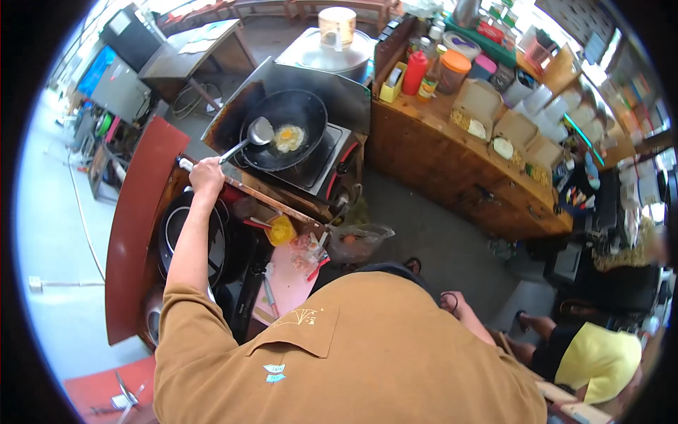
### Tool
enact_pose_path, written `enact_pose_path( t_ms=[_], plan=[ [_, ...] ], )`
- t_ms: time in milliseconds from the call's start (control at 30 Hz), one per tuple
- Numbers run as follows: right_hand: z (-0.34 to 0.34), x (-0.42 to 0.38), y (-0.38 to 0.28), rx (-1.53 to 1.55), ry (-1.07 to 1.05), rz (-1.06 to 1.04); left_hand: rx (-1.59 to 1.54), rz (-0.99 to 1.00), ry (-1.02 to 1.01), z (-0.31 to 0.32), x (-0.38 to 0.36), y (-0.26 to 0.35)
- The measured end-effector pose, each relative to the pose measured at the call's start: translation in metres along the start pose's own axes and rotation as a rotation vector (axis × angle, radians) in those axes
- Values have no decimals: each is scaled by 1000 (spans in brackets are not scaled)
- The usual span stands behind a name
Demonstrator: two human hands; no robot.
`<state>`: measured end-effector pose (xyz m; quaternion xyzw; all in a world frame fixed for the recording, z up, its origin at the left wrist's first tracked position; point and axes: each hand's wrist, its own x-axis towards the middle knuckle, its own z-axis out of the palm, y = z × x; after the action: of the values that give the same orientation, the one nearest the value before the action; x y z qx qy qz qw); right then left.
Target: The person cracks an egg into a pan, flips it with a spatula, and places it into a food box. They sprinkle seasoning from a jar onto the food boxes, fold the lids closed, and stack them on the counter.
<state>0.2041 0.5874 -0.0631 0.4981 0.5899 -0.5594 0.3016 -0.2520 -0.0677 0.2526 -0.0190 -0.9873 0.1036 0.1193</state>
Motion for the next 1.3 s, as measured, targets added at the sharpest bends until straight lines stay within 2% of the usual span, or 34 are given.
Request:
enact_pose_path(
  t_ms=[100,200,333,400,567,633,700,867,967,1033,1133,1200,1300],
  plan=[
    [1,-12,-6,-104,6,-34,28,26,-19,5,7,-6],
    [1,-8,-12,32,36,-42,-5,75,5,5,8,-8],
    [1,-15,-37,16,-5,-42,31,24,-10,6,13,-10],
    [8,-18,-50,-157,86,-87,-37,42,4,4,14,-9],
    [20,-35,-65,-171,91,-138,-31,-39,-59,3,23,-9],
    [20,-33,-57,-190,88,-136,-95,34,2,7,25,-9],
    [22,-30,-45,-6,36,-96,-109,11,9,6,28,-9],
    [31,-46,-40,-57,80,-39,-116,46,43,19,40,-20],
    [32,-49,-38,-73,101,-31,-163,18,32,3,40,-17],
    [31,-43,-35,33,36,-17,-58,-69,-40,-12,38,-14],
    [33,-44,-36,61,35,-46,-63,-21,-85,-29,28,-8],
    [36,-42,-38,36,43,-58,-95,22,-37,-21,29,-14],
    [34,-32,-36,58,22,-60,43,-76,-114,-38,35,-5]
  ],
)
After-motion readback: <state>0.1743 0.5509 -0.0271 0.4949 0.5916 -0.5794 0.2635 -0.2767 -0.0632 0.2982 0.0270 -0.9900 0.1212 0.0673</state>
